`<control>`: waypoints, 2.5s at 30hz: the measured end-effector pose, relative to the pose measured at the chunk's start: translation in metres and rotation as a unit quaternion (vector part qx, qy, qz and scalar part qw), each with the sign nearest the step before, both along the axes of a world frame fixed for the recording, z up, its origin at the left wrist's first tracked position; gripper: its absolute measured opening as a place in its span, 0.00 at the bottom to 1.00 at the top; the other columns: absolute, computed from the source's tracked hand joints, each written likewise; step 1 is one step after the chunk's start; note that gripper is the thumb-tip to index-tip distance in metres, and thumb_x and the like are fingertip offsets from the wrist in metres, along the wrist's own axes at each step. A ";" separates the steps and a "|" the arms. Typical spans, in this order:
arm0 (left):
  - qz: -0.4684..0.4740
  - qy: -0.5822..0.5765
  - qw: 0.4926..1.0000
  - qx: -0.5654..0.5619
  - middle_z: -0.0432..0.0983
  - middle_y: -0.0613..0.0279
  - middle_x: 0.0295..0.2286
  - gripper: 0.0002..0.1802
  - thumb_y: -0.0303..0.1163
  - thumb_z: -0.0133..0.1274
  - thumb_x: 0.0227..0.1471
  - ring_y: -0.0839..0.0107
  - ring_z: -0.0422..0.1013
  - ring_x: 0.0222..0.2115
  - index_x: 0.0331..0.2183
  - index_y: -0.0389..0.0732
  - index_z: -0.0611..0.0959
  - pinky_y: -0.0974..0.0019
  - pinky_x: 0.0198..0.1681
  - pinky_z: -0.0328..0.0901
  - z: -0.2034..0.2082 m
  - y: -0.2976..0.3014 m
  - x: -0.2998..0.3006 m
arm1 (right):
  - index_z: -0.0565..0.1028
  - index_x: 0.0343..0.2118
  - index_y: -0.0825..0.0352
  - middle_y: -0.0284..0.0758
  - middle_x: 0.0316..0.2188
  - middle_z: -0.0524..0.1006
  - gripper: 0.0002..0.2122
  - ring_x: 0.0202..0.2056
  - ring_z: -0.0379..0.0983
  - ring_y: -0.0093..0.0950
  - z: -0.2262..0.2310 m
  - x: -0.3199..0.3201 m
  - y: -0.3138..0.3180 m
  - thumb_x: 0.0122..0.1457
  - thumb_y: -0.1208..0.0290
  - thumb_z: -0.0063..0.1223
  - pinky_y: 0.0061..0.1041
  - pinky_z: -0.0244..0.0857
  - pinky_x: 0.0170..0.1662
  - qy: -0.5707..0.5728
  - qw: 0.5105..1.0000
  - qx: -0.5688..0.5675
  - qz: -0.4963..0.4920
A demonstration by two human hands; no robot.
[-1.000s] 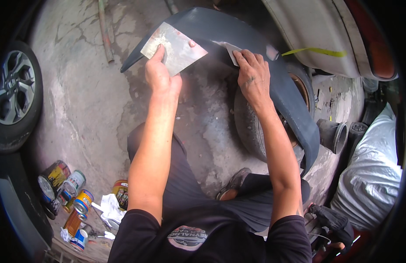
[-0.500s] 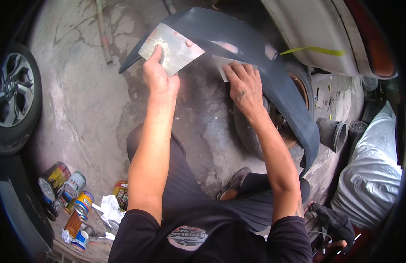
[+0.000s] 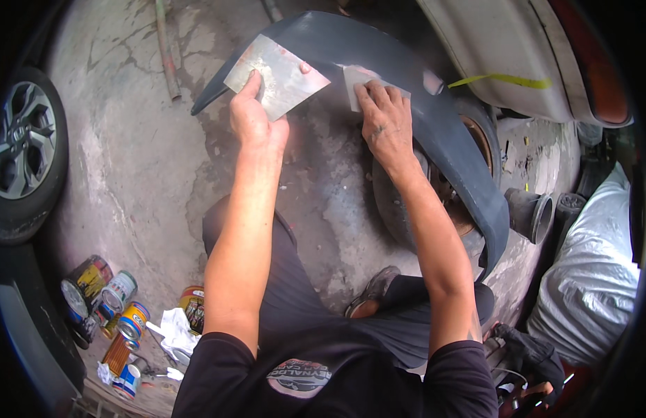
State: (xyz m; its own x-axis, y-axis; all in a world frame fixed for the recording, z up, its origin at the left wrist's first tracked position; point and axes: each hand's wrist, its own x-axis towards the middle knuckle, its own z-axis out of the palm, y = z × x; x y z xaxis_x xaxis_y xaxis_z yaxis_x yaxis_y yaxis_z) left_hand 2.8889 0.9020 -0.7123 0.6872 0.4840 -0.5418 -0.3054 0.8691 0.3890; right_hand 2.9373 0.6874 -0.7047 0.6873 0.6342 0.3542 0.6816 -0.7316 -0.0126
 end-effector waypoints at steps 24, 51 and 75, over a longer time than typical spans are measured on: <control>0.000 -0.003 1.000 0.000 0.76 0.52 0.51 0.21 0.29 0.52 0.64 0.56 0.74 0.52 0.56 0.34 0.73 0.48 0.59 0.69 -0.003 0.001 0.001 | 0.80 0.48 0.63 0.33 0.47 0.76 0.18 0.47 0.72 0.37 0.003 -0.010 -0.013 0.52 0.77 0.54 0.39 0.63 0.48 0.011 0.999 0.007 0.035; 0.003 0.019 1.000 0.016 0.75 0.52 0.52 0.22 0.30 0.51 0.65 0.57 0.75 0.51 0.57 0.31 0.73 0.52 0.57 0.70 0.004 -0.003 0.001 | 0.81 0.47 0.63 0.32 0.45 0.79 0.17 0.45 0.73 0.36 0.015 0.018 -0.007 0.53 0.78 0.55 0.37 0.64 0.47 -0.013 0.999 0.029 -0.002; -0.143 -0.013 0.990 -0.003 0.75 0.51 0.51 0.23 0.29 0.56 0.62 0.57 0.73 0.53 0.56 0.30 0.74 0.52 0.58 0.67 0.030 -0.019 -0.011 | 0.81 0.50 0.63 0.39 0.46 0.81 0.25 0.46 0.77 0.41 0.054 -0.038 -0.020 0.50 0.93 0.52 0.31 0.71 0.52 0.151 0.965 0.201 0.071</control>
